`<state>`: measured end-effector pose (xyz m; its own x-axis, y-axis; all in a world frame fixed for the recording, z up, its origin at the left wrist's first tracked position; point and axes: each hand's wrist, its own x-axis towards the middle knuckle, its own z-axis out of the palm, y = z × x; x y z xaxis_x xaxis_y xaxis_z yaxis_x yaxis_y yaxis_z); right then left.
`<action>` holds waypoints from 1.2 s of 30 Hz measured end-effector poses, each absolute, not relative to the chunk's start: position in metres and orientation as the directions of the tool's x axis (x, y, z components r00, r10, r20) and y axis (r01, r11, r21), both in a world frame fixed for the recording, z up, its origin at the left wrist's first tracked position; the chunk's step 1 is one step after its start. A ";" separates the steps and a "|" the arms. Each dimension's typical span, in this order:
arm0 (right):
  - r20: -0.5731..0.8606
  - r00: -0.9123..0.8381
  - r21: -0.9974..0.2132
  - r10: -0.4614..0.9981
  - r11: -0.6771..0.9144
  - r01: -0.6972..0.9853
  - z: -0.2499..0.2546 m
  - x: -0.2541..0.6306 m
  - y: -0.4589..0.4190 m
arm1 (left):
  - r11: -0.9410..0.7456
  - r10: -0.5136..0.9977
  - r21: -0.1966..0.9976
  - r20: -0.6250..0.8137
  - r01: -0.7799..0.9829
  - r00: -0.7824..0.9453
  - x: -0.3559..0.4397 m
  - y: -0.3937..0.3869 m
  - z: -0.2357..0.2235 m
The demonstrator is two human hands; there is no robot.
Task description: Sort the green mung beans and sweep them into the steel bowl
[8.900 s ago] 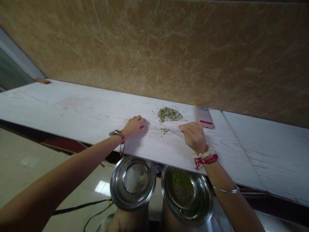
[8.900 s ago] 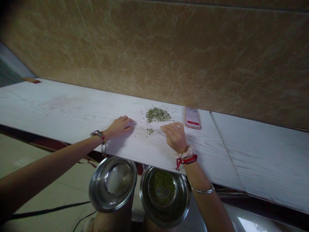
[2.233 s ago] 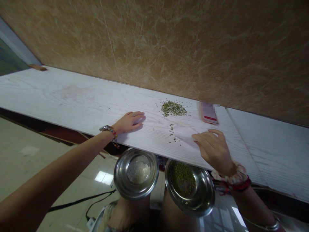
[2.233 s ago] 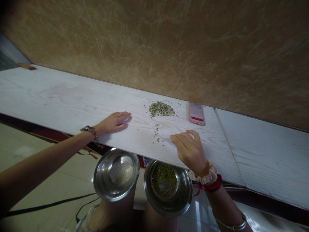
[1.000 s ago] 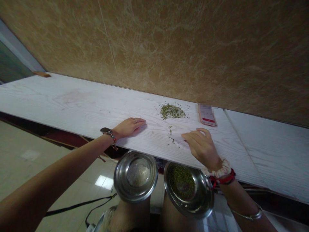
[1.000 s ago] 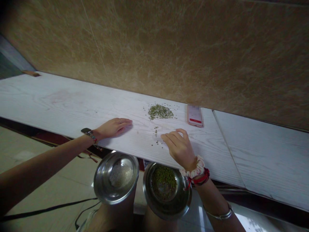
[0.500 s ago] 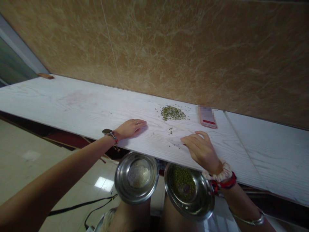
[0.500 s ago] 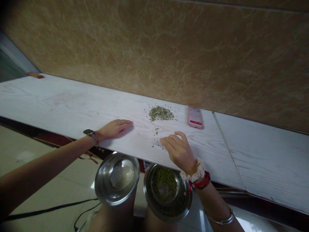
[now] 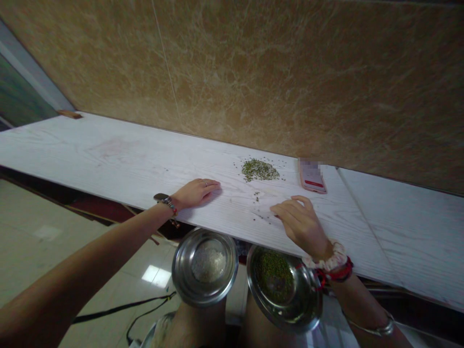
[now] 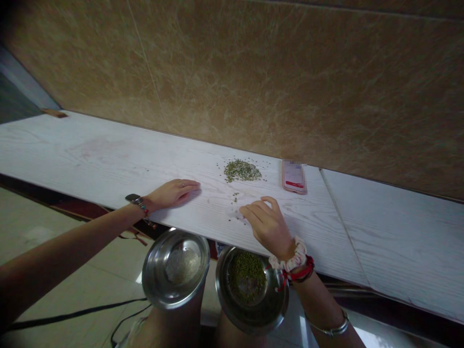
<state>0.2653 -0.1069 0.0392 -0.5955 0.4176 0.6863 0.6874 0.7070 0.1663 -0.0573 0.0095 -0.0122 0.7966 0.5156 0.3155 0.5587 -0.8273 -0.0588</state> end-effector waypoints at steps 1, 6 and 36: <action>0.685 -0.597 0.159 0.417 0.715 0.681 0.039 0.266 -0.107 | -0.827 0.516 -0.061 0.317 0.560 0.796 -0.057 0.009 -0.012; 0.698 -0.579 0.121 0.422 0.727 0.676 0.040 0.268 -0.109 | -0.830 0.499 -0.079 0.338 0.553 0.798 -0.056 0.010 -0.012; 0.617 -0.640 -0.003 0.458 0.814 0.580 0.052 0.275 -0.117 | -0.818 0.525 -0.064 0.323 0.572 0.787 -0.058 0.011 -0.016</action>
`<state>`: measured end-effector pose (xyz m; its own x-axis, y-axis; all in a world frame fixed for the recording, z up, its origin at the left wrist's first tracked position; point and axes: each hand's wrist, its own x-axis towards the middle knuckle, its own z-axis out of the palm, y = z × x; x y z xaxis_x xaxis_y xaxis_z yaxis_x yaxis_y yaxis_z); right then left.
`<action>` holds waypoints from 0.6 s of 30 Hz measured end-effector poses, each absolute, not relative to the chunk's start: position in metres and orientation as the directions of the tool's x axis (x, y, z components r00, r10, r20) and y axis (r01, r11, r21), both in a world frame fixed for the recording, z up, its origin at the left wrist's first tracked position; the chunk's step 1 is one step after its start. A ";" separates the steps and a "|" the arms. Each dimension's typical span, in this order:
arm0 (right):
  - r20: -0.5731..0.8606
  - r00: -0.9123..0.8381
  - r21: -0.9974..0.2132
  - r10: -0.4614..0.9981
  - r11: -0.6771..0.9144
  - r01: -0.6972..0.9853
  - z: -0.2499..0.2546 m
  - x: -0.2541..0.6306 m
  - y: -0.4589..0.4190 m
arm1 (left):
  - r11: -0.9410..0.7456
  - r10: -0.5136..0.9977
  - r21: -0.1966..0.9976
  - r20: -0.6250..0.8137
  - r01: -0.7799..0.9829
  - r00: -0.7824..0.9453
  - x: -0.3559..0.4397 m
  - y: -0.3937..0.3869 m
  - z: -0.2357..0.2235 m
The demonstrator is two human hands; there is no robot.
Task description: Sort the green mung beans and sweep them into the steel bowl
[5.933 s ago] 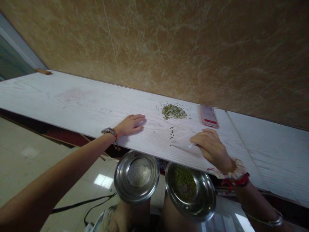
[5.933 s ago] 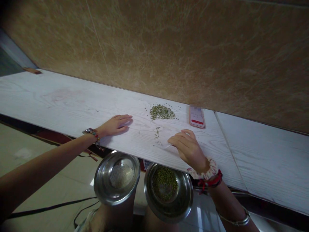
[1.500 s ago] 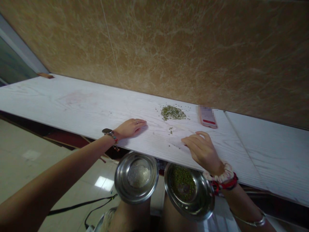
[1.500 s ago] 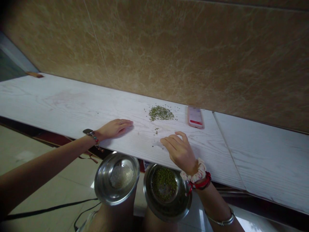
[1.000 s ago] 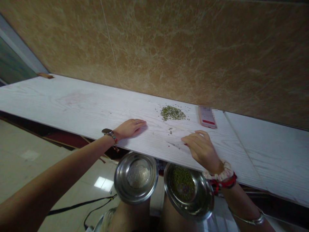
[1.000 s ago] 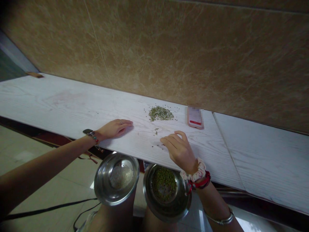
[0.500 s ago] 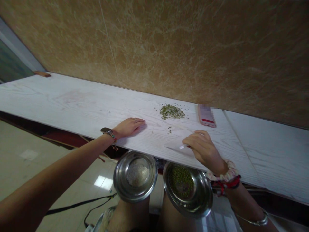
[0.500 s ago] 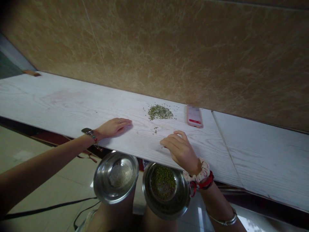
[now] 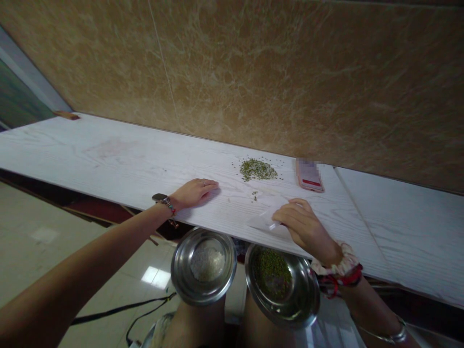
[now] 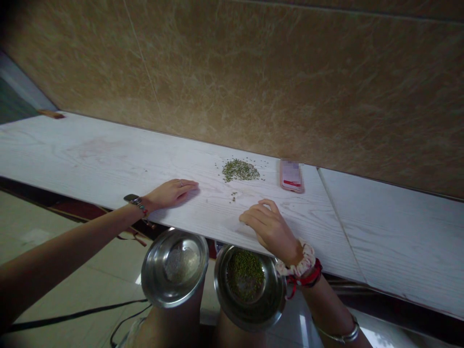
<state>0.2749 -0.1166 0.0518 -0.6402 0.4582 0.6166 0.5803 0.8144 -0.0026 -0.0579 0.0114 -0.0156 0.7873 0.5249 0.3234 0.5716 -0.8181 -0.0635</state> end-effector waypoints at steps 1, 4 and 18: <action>0.616 -0.638 -0.002 0.463 0.810 0.586 0.052 0.276 -0.117 | -0.819 0.524 -0.064 0.324 0.571 0.788 -0.058 0.011 -0.016; 0.645 -0.613 0.010 0.456 0.797 0.604 0.051 0.277 -0.118 | -0.821 0.521 -0.063 0.324 0.568 0.789 -0.058 0.011 -0.015; 0.662 -0.597 0.036 0.453 0.776 0.630 0.051 0.278 -0.120 | -0.823 0.511 -0.080 0.330 0.563 0.794 -0.058 0.012 -0.014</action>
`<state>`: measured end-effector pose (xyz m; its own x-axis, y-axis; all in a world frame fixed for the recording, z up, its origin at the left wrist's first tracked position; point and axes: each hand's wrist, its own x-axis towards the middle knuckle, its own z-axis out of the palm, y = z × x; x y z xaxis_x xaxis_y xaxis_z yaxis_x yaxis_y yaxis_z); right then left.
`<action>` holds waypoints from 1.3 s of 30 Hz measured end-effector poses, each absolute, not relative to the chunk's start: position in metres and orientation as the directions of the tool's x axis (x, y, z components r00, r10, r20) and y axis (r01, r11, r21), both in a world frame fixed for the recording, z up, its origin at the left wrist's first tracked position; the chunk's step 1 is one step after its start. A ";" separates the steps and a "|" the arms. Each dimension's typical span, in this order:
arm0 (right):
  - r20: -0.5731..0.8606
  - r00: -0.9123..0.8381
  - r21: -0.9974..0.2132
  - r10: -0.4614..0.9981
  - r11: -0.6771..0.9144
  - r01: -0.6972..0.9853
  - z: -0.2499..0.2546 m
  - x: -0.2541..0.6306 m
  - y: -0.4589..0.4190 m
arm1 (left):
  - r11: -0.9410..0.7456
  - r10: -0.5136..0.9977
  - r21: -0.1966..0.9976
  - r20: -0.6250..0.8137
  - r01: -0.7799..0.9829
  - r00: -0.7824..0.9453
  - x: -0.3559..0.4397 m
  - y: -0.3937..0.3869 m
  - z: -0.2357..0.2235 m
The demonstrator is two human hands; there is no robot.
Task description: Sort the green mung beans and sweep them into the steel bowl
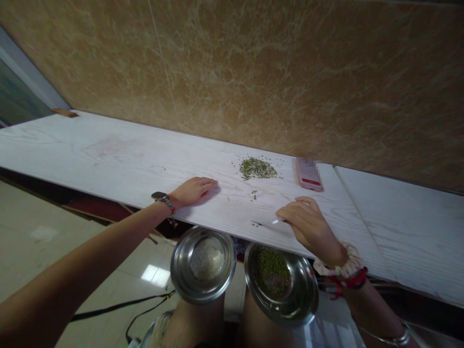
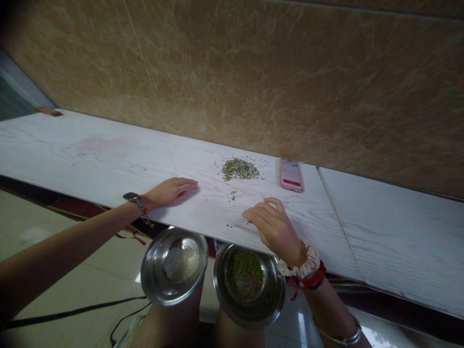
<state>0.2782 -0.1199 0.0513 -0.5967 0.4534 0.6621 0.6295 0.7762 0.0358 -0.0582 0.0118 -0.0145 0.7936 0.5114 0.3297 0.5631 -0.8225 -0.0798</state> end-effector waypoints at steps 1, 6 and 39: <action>0.668 -0.590 0.036 0.453 0.773 0.634 0.051 0.277 -0.119 | -0.823 0.511 -0.080 0.330 0.563 0.794 -0.058 0.012 -0.015; 0.660 -0.591 0.012 0.463 0.781 0.625 0.049 0.274 -0.119 | -0.816 0.528 -0.068 0.319 0.575 0.787 -0.057 0.010 -0.014; 0.645 -0.540 0.156 0.541 0.598 0.786 0.053 0.283 -0.132 | -0.680 0.733 0.051 0.083 0.732 0.675 -0.034 -0.013 -0.005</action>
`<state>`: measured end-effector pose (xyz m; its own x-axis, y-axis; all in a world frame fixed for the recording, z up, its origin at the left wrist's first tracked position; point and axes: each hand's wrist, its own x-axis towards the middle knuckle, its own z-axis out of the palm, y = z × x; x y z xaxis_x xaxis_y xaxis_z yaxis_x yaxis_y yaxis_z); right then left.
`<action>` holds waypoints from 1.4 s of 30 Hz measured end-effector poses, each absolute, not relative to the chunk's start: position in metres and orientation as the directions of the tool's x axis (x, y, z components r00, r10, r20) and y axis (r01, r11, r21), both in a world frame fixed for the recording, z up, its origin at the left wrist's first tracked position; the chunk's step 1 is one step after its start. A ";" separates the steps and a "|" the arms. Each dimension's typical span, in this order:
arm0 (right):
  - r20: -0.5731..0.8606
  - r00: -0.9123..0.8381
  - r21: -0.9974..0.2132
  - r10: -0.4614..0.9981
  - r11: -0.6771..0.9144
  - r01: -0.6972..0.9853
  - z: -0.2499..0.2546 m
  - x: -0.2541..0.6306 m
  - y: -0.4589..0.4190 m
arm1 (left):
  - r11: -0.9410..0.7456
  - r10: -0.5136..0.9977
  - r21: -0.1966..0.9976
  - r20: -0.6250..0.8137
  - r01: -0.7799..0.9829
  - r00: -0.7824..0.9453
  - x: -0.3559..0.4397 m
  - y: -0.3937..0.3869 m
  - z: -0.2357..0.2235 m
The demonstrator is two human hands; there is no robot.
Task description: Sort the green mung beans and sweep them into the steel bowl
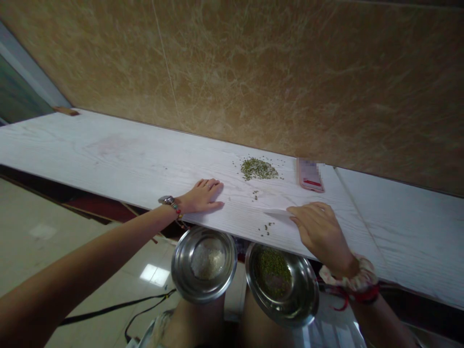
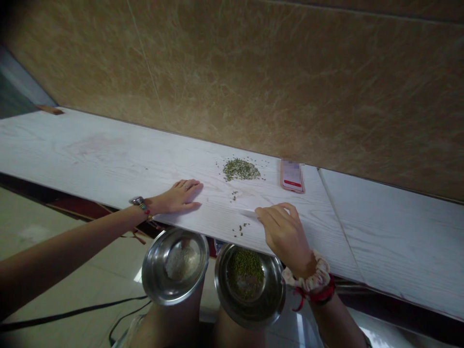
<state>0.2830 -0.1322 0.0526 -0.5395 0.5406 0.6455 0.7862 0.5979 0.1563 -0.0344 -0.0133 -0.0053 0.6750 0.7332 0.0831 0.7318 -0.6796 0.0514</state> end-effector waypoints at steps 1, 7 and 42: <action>0.635 -0.546 0.163 0.546 0.596 0.786 0.053 0.283 -0.134 | -0.679 0.733 0.049 0.097 0.733 0.673 -0.033 -0.016 -0.006; 0.598 -0.586 0.166 0.547 0.631 0.758 0.056 0.278 -0.144 | -0.664 0.748 0.070 0.084 0.745 0.658 -0.024 -0.029 -0.002; 0.663 -0.533 0.074 0.525 0.663 0.745 0.069 0.271 -0.151 | -0.553 0.829 0.051 0.136 0.832 0.543 -0.011 -0.029 -0.001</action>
<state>0.2706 -0.1507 0.0695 -0.5328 0.5254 0.6633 0.7454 0.6626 0.0739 -0.0108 -0.0294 -0.0008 0.5430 0.8287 0.1357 0.8316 -0.5531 0.0505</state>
